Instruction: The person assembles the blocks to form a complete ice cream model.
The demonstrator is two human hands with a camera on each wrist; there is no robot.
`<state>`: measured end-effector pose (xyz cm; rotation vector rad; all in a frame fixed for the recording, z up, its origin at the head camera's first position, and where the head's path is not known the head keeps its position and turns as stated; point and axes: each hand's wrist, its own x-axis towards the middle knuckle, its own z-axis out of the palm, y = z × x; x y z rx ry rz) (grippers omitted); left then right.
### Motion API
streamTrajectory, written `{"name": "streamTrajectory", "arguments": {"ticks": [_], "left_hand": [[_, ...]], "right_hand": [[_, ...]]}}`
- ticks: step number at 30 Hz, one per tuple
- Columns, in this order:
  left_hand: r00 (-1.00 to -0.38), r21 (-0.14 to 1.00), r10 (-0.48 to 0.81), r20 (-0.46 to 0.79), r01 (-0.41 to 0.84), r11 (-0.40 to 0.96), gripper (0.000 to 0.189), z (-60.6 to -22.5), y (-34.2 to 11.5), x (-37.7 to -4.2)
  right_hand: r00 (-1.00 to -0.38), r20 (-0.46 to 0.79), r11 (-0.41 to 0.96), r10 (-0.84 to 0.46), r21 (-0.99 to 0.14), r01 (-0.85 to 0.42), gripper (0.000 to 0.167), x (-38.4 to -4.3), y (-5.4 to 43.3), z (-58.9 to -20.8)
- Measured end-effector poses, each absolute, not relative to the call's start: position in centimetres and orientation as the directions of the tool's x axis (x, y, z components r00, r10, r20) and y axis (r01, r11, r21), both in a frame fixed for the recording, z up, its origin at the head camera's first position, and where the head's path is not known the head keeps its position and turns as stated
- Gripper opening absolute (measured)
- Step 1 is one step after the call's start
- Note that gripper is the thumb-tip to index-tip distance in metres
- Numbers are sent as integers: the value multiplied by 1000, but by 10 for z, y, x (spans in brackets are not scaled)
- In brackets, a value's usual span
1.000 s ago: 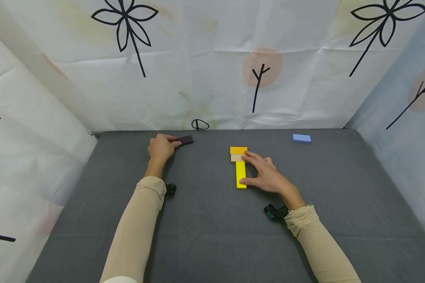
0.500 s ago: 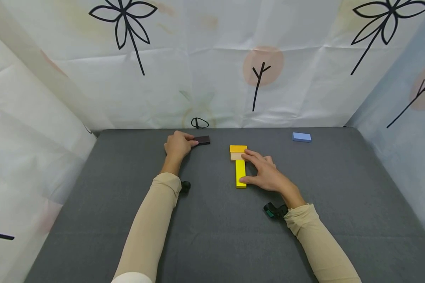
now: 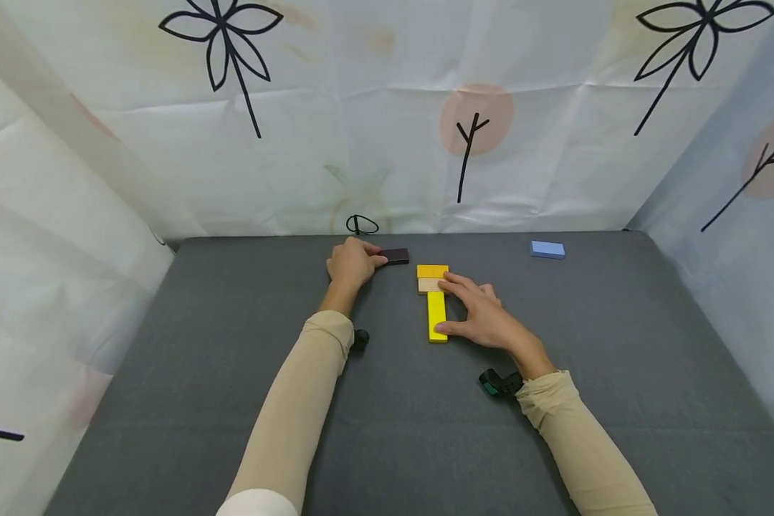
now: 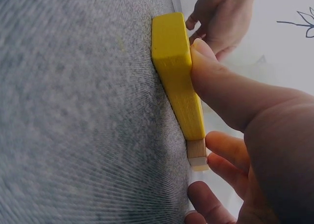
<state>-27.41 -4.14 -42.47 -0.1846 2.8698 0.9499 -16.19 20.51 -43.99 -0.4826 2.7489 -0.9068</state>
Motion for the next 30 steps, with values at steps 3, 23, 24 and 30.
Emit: {"name": "streamTrajectory", "arguments": {"ticks": [3, 23, 24, 30], "left_hand": [[-986, 582, -73, -151, -148, 800, 31, -426, -34, -275], [-984, 612, -31, -176, -134, 779, 24, -429, 0, -272], [-984, 609, -32, -175, -134, 782, 24, -430, 1, -272], [-987, 592, -31, -156, -119, 797, 24, -431, 10, -273]], "right_hand": [[-925, -91, 759, -368, -605, -242, 82, -163, 204, -440], [-929, -105, 763, -356, -606, -224, 82, -162, 204, -441], [-928, -105, 762, -357, -608, -225, 82, -162, 204, -441], [-928, -98, 754, -360, -616, -228, 82, -162, 204, -440]]}}
